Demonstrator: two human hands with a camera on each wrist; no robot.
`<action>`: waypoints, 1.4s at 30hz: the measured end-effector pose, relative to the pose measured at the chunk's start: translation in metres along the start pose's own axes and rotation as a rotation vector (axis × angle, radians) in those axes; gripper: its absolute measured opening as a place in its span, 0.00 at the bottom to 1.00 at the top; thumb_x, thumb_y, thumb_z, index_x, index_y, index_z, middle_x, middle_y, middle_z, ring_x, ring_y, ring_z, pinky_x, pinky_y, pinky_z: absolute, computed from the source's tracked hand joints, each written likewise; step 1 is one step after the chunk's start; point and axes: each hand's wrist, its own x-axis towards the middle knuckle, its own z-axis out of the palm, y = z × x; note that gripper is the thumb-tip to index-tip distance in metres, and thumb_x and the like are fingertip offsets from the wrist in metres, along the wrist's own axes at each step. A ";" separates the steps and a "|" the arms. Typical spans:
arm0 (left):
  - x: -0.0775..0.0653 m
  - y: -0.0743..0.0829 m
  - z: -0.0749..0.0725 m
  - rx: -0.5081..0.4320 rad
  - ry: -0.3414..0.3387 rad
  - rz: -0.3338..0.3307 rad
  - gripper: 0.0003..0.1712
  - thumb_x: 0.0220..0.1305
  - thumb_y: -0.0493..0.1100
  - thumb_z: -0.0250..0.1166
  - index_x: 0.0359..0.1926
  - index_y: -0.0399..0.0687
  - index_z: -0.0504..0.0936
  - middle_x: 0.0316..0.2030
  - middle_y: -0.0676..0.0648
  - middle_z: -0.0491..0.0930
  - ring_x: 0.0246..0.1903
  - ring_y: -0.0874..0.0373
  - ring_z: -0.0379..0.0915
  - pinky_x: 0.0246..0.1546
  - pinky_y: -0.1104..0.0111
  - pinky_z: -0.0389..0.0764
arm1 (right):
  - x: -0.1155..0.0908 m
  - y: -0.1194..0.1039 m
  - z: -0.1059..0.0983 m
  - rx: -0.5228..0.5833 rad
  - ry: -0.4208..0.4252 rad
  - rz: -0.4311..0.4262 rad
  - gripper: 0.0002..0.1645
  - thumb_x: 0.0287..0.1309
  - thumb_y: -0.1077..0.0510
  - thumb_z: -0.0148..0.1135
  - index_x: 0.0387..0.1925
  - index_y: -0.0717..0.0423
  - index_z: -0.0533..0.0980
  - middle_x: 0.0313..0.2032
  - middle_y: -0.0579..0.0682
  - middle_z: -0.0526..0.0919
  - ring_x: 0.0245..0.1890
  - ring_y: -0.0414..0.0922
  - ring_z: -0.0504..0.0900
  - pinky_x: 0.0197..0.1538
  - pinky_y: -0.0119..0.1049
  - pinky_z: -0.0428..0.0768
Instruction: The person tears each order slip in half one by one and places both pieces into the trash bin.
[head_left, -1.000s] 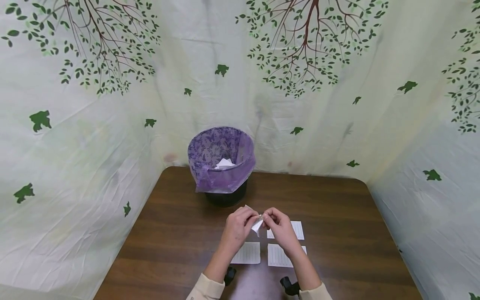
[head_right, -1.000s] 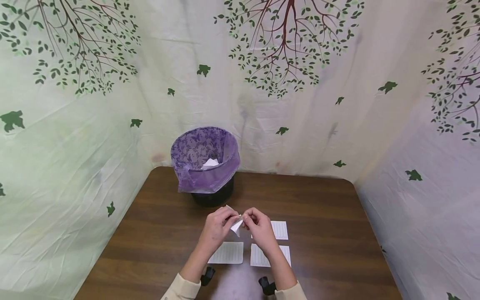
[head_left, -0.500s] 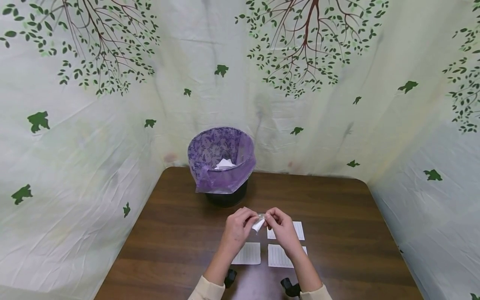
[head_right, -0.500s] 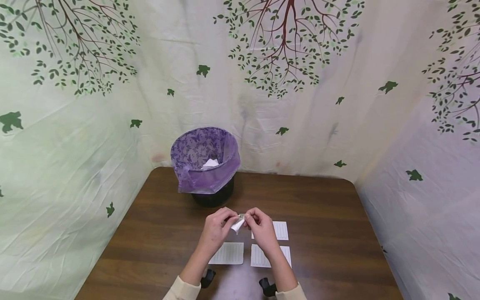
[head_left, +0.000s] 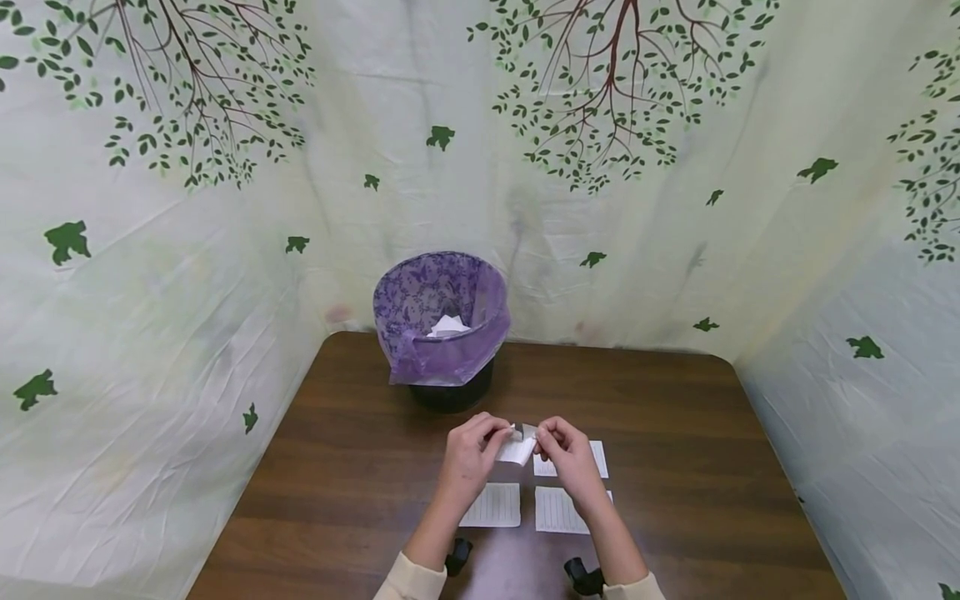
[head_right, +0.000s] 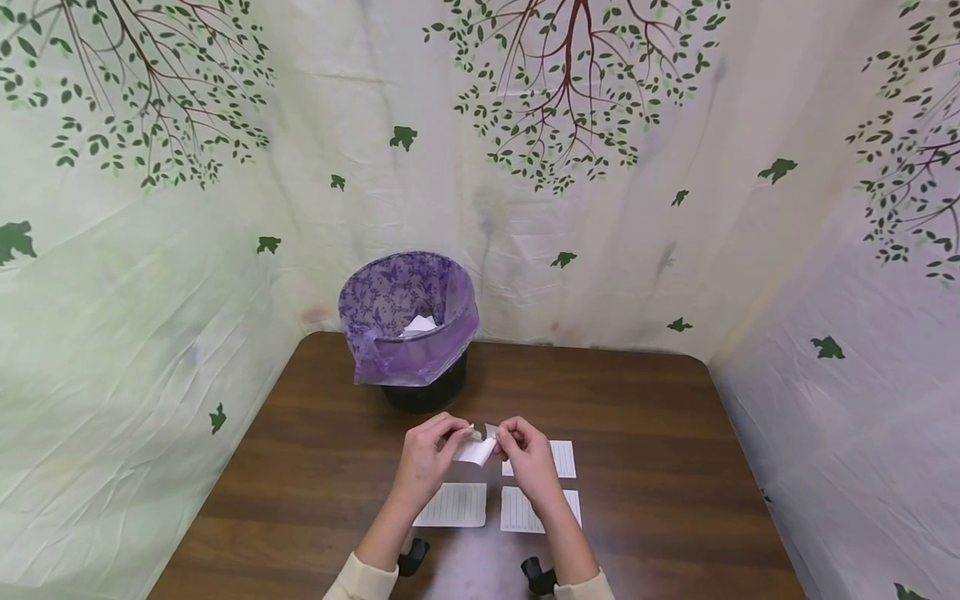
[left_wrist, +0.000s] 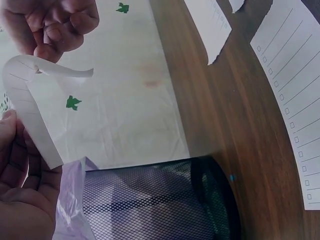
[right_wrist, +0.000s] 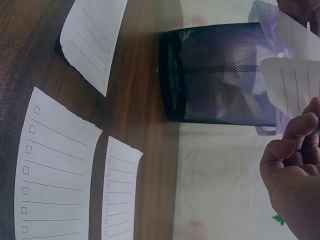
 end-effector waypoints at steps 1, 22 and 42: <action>0.000 0.001 0.000 0.000 -0.001 -0.002 0.02 0.65 0.36 0.74 0.35 0.47 0.89 0.30 0.52 0.87 0.30 0.64 0.79 0.32 0.77 0.80 | 0.000 0.000 0.000 0.005 0.000 -0.001 0.09 0.76 0.62 0.60 0.41 0.66 0.78 0.28 0.49 0.80 0.29 0.40 0.77 0.37 0.29 0.76; 0.004 0.002 -0.008 0.015 0.058 0.061 0.02 0.64 0.36 0.75 0.35 0.44 0.89 0.29 0.50 0.86 0.29 0.63 0.79 0.31 0.78 0.79 | 0.003 -0.004 -0.014 0.069 0.079 -0.016 0.11 0.76 0.63 0.59 0.43 0.71 0.75 0.27 0.45 0.80 0.27 0.39 0.76 0.37 0.28 0.78; -0.002 0.000 -0.021 0.005 0.086 0.007 0.03 0.64 0.33 0.74 0.35 0.45 0.88 0.30 0.51 0.87 0.30 0.64 0.78 0.33 0.77 0.80 | -0.002 0.004 -0.033 0.079 0.162 0.039 0.10 0.77 0.63 0.57 0.46 0.70 0.75 0.27 0.43 0.80 0.27 0.38 0.77 0.36 0.28 0.78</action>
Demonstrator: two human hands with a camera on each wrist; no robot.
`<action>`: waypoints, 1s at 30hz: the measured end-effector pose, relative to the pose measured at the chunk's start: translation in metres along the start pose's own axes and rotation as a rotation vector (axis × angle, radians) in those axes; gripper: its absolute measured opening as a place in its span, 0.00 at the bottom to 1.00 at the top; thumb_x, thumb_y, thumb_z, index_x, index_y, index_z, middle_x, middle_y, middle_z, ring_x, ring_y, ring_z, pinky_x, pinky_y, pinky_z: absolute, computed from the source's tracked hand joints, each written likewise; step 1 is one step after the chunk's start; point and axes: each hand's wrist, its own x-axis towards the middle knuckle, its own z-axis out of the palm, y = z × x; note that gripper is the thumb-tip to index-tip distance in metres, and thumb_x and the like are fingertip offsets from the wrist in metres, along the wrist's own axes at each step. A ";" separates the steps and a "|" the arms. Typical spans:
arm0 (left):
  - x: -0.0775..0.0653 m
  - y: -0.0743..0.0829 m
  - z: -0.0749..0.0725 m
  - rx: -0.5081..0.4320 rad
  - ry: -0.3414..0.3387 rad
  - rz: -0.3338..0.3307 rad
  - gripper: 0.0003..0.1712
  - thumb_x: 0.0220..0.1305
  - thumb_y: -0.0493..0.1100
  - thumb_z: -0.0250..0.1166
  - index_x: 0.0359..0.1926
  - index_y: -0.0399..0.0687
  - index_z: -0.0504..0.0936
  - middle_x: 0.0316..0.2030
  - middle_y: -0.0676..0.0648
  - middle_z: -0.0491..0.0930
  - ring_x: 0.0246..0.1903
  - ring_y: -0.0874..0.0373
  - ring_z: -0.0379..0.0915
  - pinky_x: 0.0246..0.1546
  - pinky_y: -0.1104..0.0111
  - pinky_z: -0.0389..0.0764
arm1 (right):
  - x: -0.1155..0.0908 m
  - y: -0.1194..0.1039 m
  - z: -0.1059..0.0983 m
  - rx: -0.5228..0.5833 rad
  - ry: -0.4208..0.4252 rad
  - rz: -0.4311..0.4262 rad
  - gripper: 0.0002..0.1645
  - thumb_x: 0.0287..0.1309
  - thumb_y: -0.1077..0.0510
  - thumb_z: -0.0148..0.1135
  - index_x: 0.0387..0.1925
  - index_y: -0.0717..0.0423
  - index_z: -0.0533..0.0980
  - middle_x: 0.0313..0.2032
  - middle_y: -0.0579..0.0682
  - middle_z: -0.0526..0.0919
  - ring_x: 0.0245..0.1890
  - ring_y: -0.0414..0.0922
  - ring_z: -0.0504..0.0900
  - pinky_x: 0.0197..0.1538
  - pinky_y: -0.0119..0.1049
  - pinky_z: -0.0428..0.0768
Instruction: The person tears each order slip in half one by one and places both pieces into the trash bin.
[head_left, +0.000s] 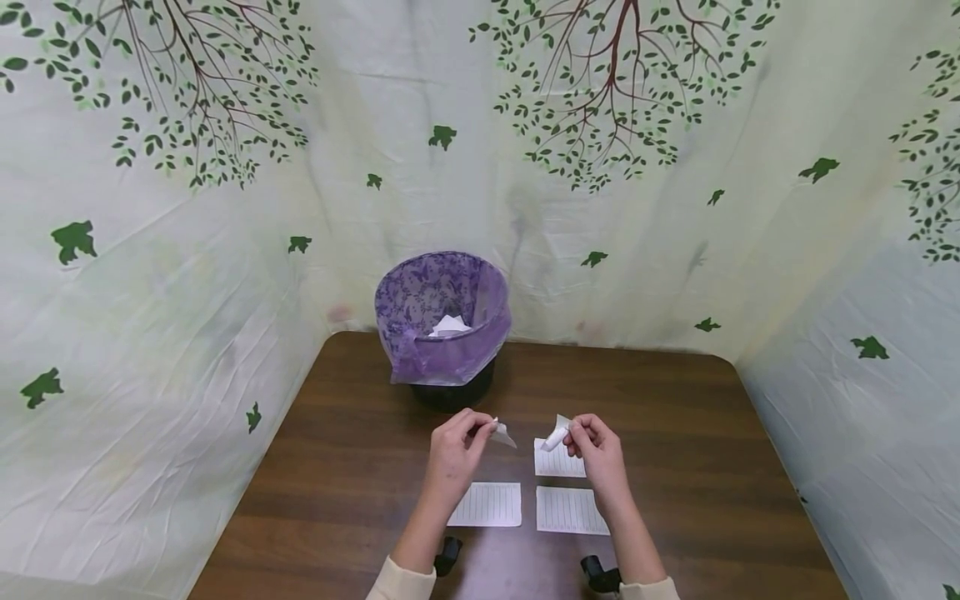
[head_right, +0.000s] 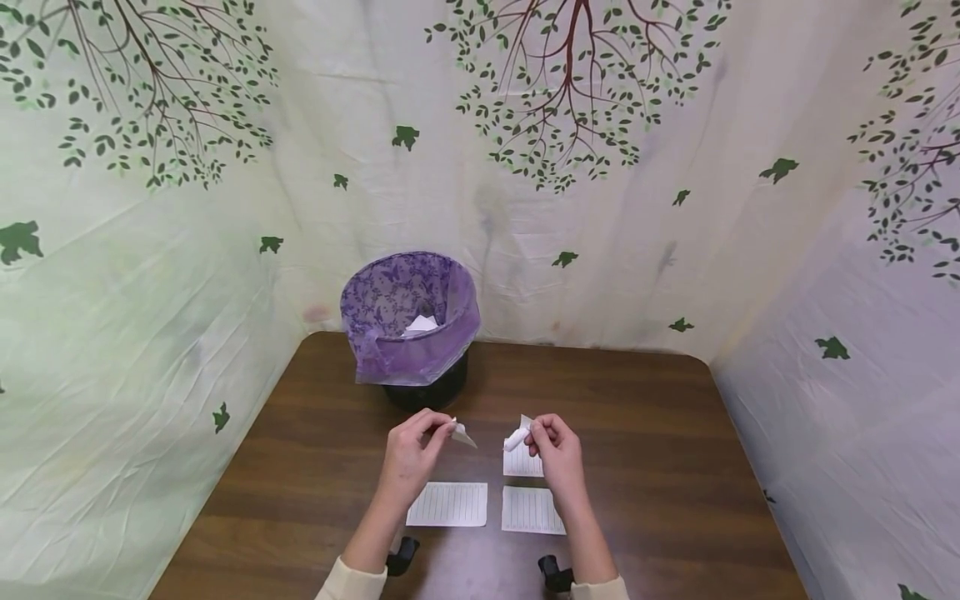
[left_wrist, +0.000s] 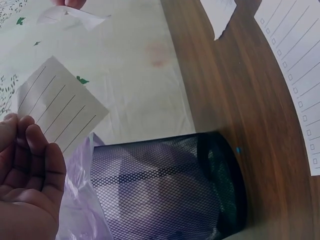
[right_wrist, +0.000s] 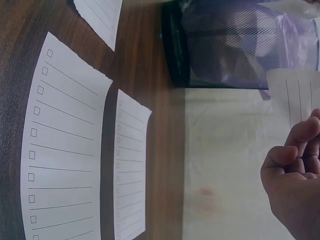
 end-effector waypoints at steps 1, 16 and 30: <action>0.000 0.000 -0.001 0.000 -0.001 -0.013 0.03 0.65 0.34 0.74 0.35 0.45 0.88 0.30 0.51 0.87 0.30 0.64 0.78 0.33 0.77 0.80 | 0.000 0.000 0.000 0.002 -0.001 0.000 0.10 0.77 0.63 0.57 0.46 0.70 0.75 0.27 0.43 0.80 0.27 0.38 0.77 0.36 0.28 0.78; 0.006 0.008 -0.013 -0.028 0.091 -0.037 0.06 0.65 0.32 0.73 0.35 0.46 0.87 0.30 0.51 0.86 0.30 0.64 0.79 0.34 0.75 0.82 | 0.001 -0.010 0.008 -0.012 -0.017 -0.063 0.09 0.77 0.62 0.58 0.46 0.67 0.76 0.29 0.45 0.82 0.29 0.40 0.79 0.39 0.30 0.81; 0.053 0.029 -0.046 -0.044 0.221 0.085 0.03 0.66 0.31 0.71 0.36 0.42 0.88 0.32 0.48 0.87 0.32 0.57 0.82 0.39 0.74 0.82 | 0.023 -0.071 0.044 0.027 -0.102 -0.264 0.07 0.74 0.64 0.60 0.44 0.67 0.77 0.29 0.49 0.80 0.31 0.44 0.78 0.39 0.31 0.81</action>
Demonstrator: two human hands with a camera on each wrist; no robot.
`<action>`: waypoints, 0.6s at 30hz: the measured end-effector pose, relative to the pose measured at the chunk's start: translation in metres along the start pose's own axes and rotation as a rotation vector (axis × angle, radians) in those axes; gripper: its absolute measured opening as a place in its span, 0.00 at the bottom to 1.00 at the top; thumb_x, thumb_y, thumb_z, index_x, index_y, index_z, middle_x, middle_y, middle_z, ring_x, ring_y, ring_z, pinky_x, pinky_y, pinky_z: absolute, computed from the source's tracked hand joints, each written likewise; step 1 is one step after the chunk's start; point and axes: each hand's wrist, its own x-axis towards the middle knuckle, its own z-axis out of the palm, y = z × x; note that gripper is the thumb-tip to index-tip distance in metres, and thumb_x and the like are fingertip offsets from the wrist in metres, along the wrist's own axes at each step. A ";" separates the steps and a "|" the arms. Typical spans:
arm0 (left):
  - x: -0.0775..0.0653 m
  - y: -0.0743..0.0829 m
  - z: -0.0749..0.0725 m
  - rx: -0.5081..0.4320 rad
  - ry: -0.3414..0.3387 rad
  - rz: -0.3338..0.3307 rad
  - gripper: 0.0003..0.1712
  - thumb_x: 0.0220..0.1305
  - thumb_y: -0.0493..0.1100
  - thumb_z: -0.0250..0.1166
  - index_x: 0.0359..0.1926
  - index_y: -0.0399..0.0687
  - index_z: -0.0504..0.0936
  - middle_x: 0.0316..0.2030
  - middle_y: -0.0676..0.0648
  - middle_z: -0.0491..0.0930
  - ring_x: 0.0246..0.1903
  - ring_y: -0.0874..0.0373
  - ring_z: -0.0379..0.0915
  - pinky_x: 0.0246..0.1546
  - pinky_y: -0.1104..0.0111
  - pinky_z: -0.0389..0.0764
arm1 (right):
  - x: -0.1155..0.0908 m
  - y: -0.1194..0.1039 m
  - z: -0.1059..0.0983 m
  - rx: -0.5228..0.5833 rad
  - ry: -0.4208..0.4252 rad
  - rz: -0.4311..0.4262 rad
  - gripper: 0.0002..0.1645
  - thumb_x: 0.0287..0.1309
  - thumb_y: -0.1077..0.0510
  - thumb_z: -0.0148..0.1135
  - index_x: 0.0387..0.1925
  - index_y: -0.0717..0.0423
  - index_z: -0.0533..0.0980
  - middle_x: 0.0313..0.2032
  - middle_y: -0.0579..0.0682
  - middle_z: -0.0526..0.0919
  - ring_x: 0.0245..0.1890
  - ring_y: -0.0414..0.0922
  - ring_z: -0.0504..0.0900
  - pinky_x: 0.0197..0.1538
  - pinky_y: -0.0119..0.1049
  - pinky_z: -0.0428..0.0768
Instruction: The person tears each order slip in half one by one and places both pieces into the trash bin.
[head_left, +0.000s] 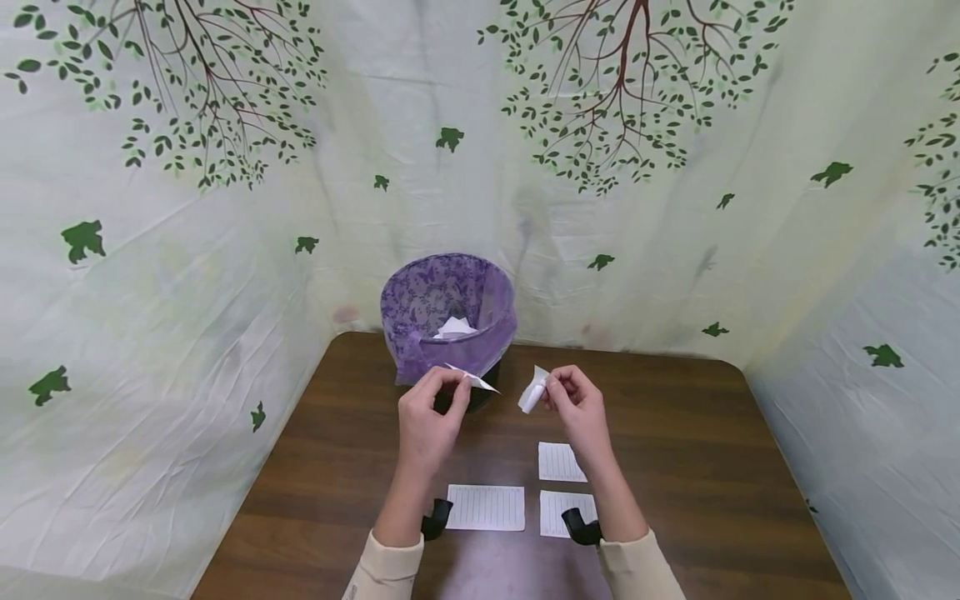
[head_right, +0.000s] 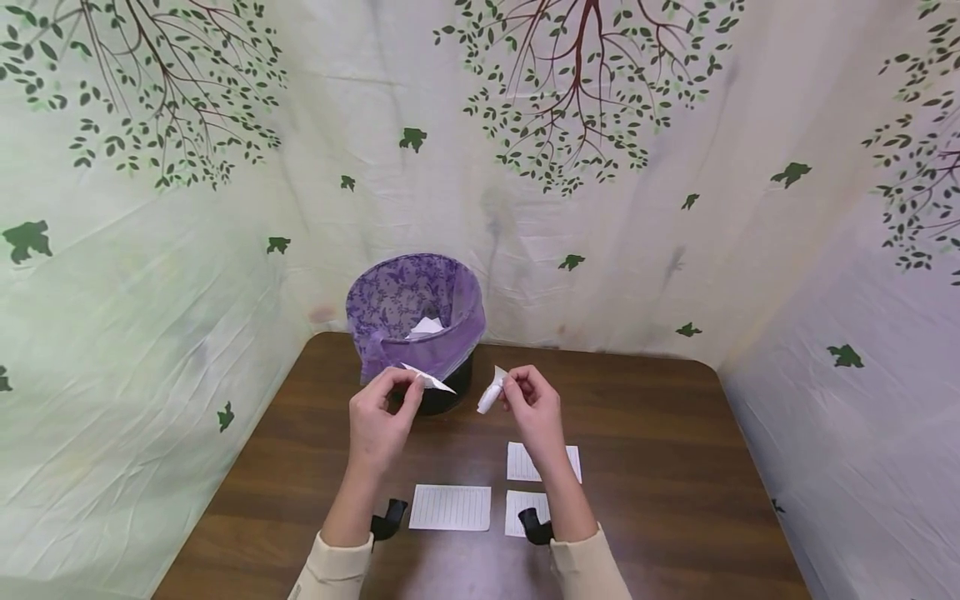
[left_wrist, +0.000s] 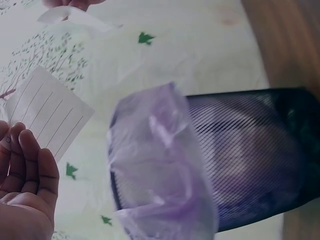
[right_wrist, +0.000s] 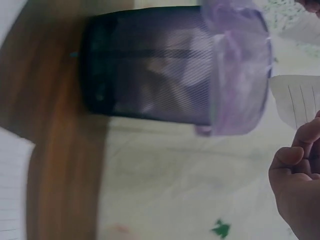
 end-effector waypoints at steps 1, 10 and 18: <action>0.004 0.000 -0.001 0.005 0.005 0.002 0.03 0.67 0.31 0.71 0.36 0.42 0.88 0.32 0.47 0.88 0.33 0.56 0.82 0.40 0.74 0.82 | 0.004 -0.005 0.004 0.003 -0.007 -0.024 0.07 0.74 0.64 0.60 0.43 0.67 0.77 0.29 0.50 0.80 0.31 0.44 0.78 0.38 0.30 0.80; 0.040 -0.008 -0.008 0.016 0.099 0.042 0.04 0.64 0.30 0.73 0.37 0.40 0.88 0.32 0.44 0.88 0.32 0.53 0.82 0.41 0.75 0.82 | 0.042 -0.036 0.036 0.034 -0.065 -0.191 0.06 0.73 0.66 0.60 0.40 0.69 0.76 0.27 0.46 0.81 0.28 0.38 0.78 0.35 0.28 0.80; 0.068 -0.022 -0.010 0.081 0.124 0.020 0.04 0.70 0.36 0.70 0.41 0.37 0.88 0.35 0.42 0.88 0.35 0.51 0.82 0.43 0.69 0.82 | 0.071 -0.049 0.064 0.023 -0.086 -0.207 0.06 0.74 0.65 0.60 0.41 0.68 0.77 0.29 0.43 0.82 0.30 0.40 0.80 0.37 0.30 0.81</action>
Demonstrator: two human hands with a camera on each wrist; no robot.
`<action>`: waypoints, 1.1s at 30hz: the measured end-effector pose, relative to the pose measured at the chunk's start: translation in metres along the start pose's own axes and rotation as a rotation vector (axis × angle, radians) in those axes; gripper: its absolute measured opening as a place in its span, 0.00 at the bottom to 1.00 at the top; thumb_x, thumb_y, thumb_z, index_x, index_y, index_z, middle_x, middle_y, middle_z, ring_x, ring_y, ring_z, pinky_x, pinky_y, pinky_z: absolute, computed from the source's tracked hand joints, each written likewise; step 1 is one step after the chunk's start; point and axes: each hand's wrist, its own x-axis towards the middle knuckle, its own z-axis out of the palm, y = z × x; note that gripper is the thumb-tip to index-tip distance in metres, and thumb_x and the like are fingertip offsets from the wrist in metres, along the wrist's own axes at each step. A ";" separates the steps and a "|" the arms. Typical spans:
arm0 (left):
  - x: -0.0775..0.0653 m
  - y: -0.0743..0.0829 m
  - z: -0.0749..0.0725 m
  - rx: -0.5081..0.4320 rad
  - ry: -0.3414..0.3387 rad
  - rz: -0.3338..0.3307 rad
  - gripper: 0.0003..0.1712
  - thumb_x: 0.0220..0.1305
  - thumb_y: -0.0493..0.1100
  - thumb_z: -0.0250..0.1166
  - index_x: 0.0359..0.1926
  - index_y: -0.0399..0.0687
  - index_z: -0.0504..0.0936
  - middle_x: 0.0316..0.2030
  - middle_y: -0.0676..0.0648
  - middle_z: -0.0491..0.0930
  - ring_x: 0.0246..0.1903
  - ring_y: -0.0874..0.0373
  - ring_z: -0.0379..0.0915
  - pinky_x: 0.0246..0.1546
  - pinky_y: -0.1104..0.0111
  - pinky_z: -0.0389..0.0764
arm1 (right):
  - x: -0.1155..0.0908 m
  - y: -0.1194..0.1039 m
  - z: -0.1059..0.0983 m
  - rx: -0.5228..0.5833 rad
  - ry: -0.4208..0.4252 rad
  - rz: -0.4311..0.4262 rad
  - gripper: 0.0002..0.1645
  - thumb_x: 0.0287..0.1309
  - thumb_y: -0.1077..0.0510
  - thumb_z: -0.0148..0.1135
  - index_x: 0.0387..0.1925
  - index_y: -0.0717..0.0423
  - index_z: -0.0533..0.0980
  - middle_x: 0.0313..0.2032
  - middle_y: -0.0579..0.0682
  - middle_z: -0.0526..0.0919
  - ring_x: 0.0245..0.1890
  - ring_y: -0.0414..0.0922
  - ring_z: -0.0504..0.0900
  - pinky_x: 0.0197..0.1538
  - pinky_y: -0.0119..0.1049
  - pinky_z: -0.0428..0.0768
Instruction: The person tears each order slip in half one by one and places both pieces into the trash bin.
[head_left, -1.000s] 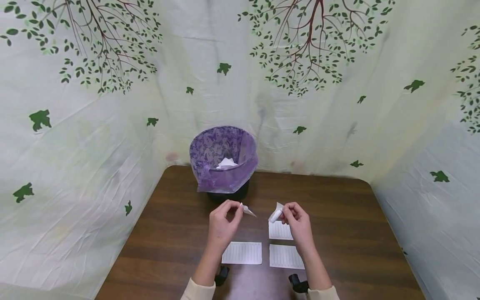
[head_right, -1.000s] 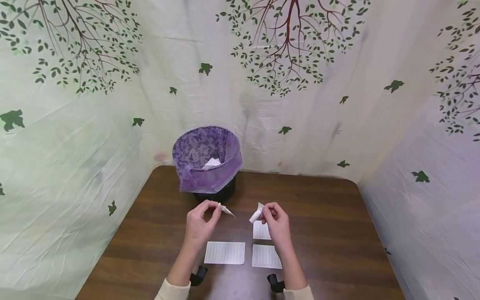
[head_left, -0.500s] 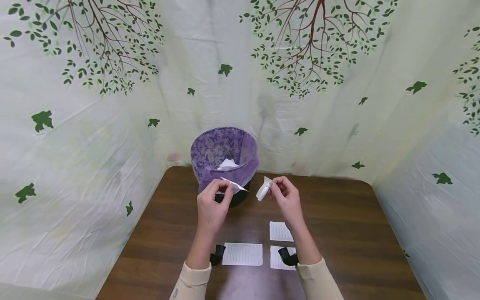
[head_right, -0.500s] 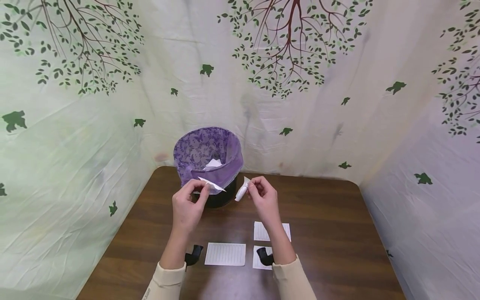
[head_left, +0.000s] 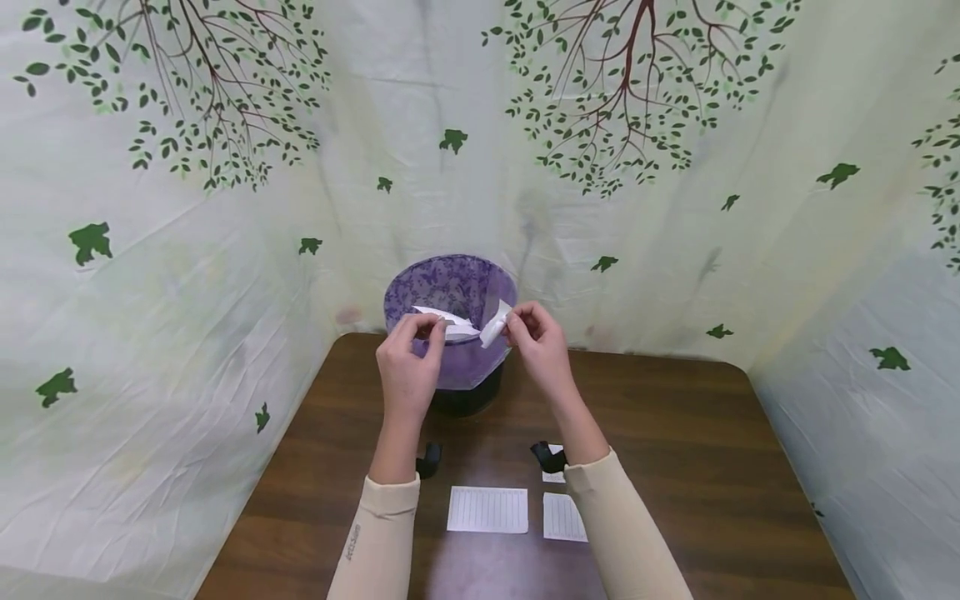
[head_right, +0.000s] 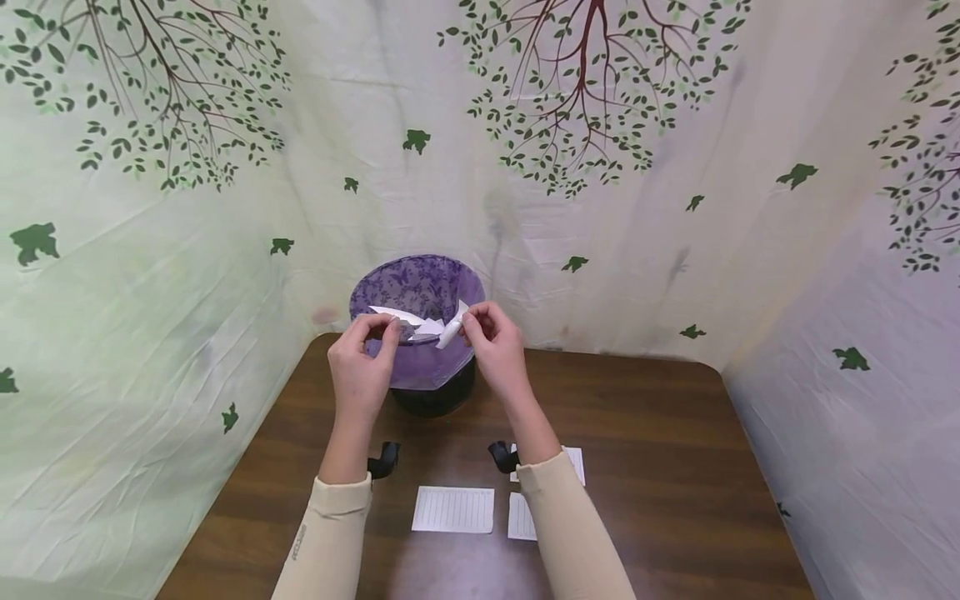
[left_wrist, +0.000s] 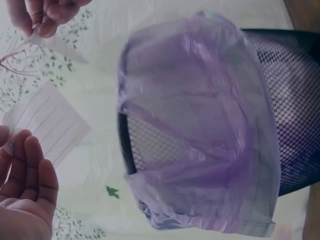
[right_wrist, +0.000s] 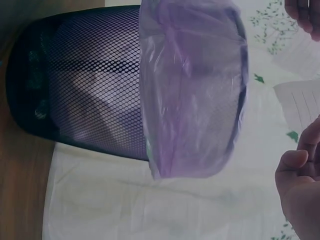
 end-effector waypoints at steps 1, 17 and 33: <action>0.002 -0.002 0.001 0.009 -0.004 -0.005 0.05 0.71 0.36 0.70 0.42 0.37 0.88 0.36 0.41 0.88 0.35 0.50 0.83 0.43 0.68 0.82 | 0.003 0.000 0.003 0.002 -0.003 -0.003 0.07 0.74 0.65 0.60 0.41 0.68 0.77 0.30 0.45 0.82 0.30 0.41 0.80 0.37 0.31 0.82; 0.001 -0.023 0.012 0.117 -0.077 -0.115 0.12 0.75 0.44 0.68 0.45 0.38 0.88 0.40 0.40 0.88 0.39 0.47 0.83 0.43 0.56 0.84 | 0.025 0.022 0.022 -0.101 -0.063 0.036 0.07 0.76 0.60 0.61 0.44 0.61 0.79 0.36 0.64 0.86 0.32 0.42 0.80 0.40 0.37 0.81; 0.003 -0.025 0.012 0.116 -0.113 -0.139 0.15 0.81 0.46 0.60 0.51 0.39 0.87 0.45 0.39 0.89 0.42 0.45 0.86 0.47 0.53 0.86 | 0.028 0.029 0.027 -0.210 -0.108 0.026 0.08 0.75 0.58 0.62 0.48 0.59 0.82 0.38 0.65 0.87 0.32 0.49 0.82 0.36 0.29 0.78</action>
